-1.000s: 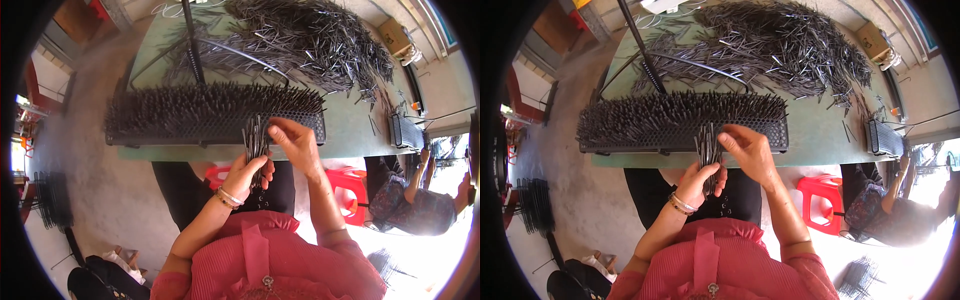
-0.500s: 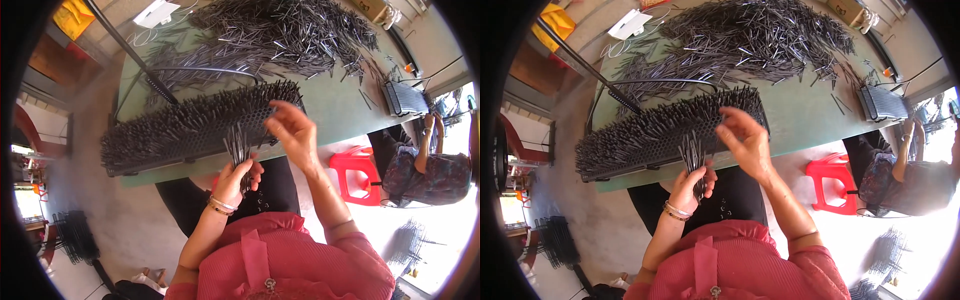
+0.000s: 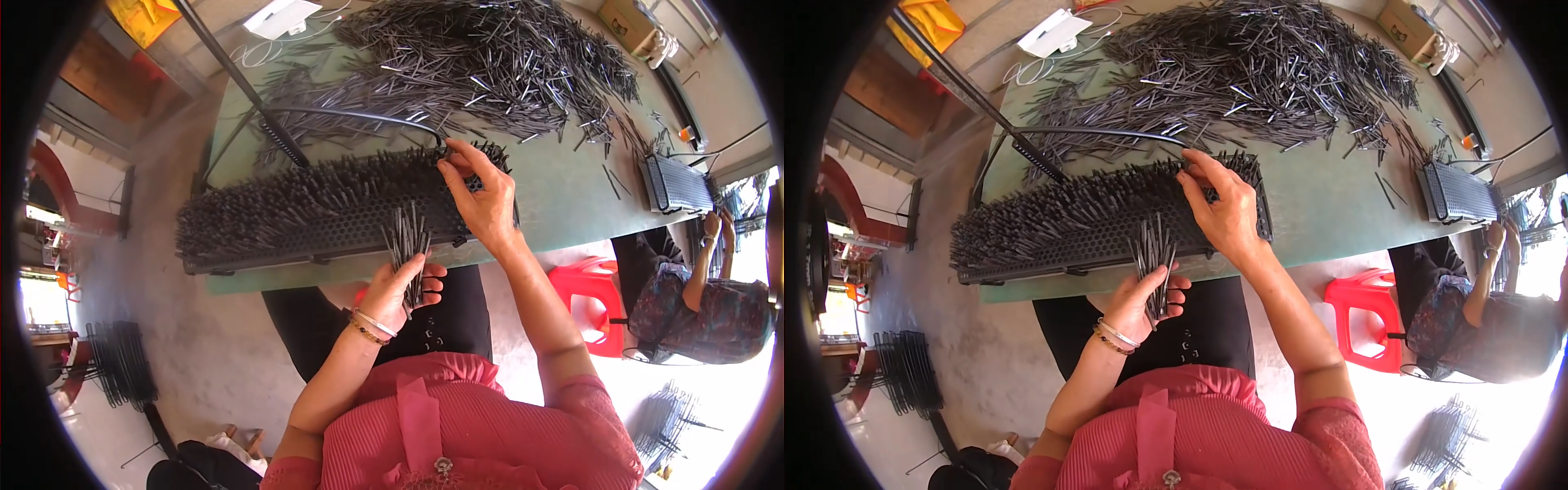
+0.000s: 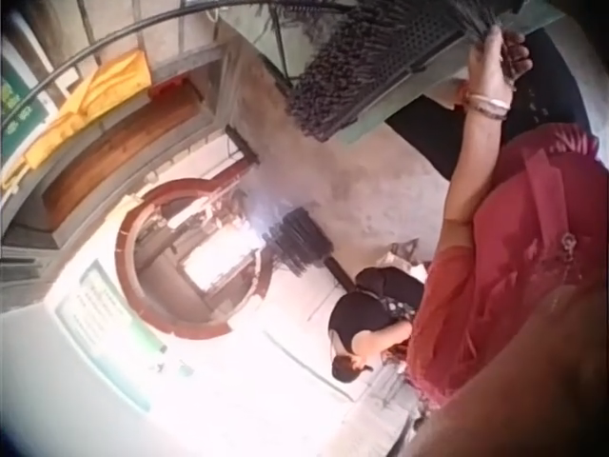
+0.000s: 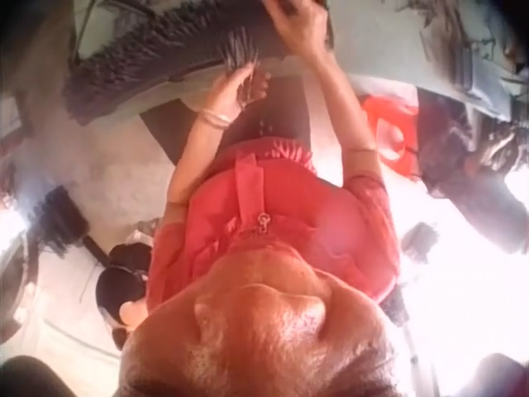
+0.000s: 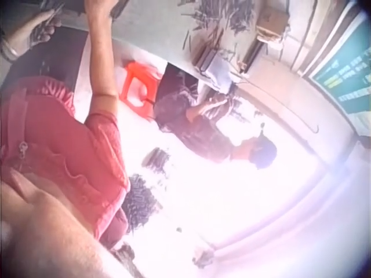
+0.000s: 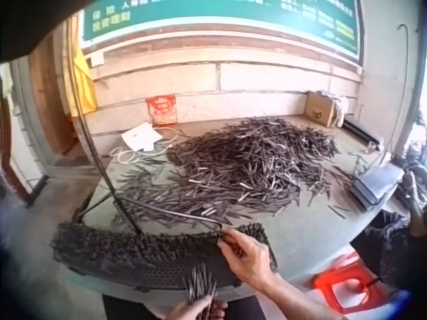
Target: Manually inserting thin metal wires into a perforated plastic grid base to assemble industrial brushes or filters.
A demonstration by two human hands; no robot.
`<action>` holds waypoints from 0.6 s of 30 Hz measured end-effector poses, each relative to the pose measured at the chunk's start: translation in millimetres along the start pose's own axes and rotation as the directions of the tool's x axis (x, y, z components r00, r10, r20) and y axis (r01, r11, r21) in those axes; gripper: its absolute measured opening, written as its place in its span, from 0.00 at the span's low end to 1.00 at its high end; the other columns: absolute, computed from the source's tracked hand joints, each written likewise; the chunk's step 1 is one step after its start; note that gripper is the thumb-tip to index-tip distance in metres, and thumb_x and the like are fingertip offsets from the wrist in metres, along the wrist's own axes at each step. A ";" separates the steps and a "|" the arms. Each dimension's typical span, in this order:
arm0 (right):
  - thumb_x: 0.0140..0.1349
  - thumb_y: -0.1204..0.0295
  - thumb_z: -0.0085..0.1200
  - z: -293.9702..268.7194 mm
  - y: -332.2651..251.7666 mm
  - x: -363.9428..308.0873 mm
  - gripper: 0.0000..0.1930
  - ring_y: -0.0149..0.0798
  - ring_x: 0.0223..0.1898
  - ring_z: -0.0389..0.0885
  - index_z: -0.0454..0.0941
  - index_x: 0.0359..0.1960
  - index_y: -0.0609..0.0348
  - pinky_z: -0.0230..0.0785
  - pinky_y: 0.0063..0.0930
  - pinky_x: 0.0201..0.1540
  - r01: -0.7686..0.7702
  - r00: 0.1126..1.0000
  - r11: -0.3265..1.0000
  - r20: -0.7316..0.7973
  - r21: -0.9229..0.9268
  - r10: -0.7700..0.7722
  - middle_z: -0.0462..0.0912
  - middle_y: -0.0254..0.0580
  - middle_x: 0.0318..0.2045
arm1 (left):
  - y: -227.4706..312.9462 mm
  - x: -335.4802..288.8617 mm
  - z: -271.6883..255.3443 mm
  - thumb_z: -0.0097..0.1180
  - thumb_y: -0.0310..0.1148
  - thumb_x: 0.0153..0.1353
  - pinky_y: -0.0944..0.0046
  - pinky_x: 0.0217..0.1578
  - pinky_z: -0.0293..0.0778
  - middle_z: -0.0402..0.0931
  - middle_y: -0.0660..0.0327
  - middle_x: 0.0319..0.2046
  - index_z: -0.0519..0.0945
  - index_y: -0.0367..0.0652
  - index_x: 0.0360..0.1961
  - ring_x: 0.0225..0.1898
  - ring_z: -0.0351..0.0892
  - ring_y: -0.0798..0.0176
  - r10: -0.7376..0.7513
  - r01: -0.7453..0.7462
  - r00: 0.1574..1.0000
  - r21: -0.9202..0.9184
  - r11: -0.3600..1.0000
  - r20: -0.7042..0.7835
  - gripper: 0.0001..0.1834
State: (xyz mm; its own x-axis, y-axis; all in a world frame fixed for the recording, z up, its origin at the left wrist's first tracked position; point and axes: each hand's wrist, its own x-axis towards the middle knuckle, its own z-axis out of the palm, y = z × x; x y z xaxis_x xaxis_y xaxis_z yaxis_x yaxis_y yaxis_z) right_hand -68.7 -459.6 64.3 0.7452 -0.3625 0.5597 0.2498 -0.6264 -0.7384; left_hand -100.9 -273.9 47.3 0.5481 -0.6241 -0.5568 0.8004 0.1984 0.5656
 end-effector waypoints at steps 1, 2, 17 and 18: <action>0.53 0.77 0.60 0.9 1.0 -1.5 0.16 0.37 0.32 0.82 0.77 0.46 0.56 0.74 0.26 0.36 0.000 1.000 1.000 -0.015 -0.016 0.000 0.82 0.42 0.31 | 0.0 -1.2 0.9 0.51 0.39 0.64 0.70 0.26 0.74 0.77 0.59 0.33 0.73 0.39 0.47 0.28 0.76 0.69 -0.019 0.019 0.999 0.003 1.000 -0.026 0.16; 0.52 0.77 0.61 1.4 2.4 -2.0 0.16 0.37 0.32 0.81 0.78 0.45 0.56 0.73 0.26 0.36 0.040 0.998 0.998 -0.038 -0.052 -0.042 0.82 0.41 0.29 | -1.0 0.9 -2.5 0.51 0.39 0.64 0.70 0.26 0.74 0.77 0.59 0.33 0.73 0.39 0.47 0.28 0.76 0.69 -0.016 0.016 0.999 0.000 1.000 -0.028 0.16; 0.50 0.77 0.62 3.7 1.2 4.2 0.15 0.33 0.27 0.76 0.79 0.42 0.55 0.65 0.27 0.38 0.239 0.970 0.949 -0.005 -0.206 -0.245 0.81 0.33 0.25 | -3.7 5.5 -12.4 0.50 0.39 0.65 0.71 0.23 0.71 0.76 0.59 0.29 0.74 0.39 0.42 0.25 0.74 0.70 0.110 -0.109 0.991 -0.014 0.994 0.078 0.14; 0.50 0.77 0.62 4.4 1.4 3.4 0.15 0.33 0.27 0.76 0.79 0.41 0.55 0.64 0.27 0.38 0.237 0.970 0.945 0.011 -0.223 -0.241 0.81 0.33 0.25 | -3.6 4.8 -13.5 0.49 0.39 0.65 0.72 0.23 0.70 0.76 0.60 0.30 0.74 0.38 0.46 0.26 0.73 0.71 0.093 -0.092 0.992 -0.015 0.996 0.080 0.15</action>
State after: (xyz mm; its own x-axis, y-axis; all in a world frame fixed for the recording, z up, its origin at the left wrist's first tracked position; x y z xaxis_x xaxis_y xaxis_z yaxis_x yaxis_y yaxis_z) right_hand -63.1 -458.7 63.6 0.6697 -0.1932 0.7170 0.2749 -0.8324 -0.4811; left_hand -97.9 -267.4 34.4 0.5992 -0.6613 -0.4512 0.7499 0.2662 0.6057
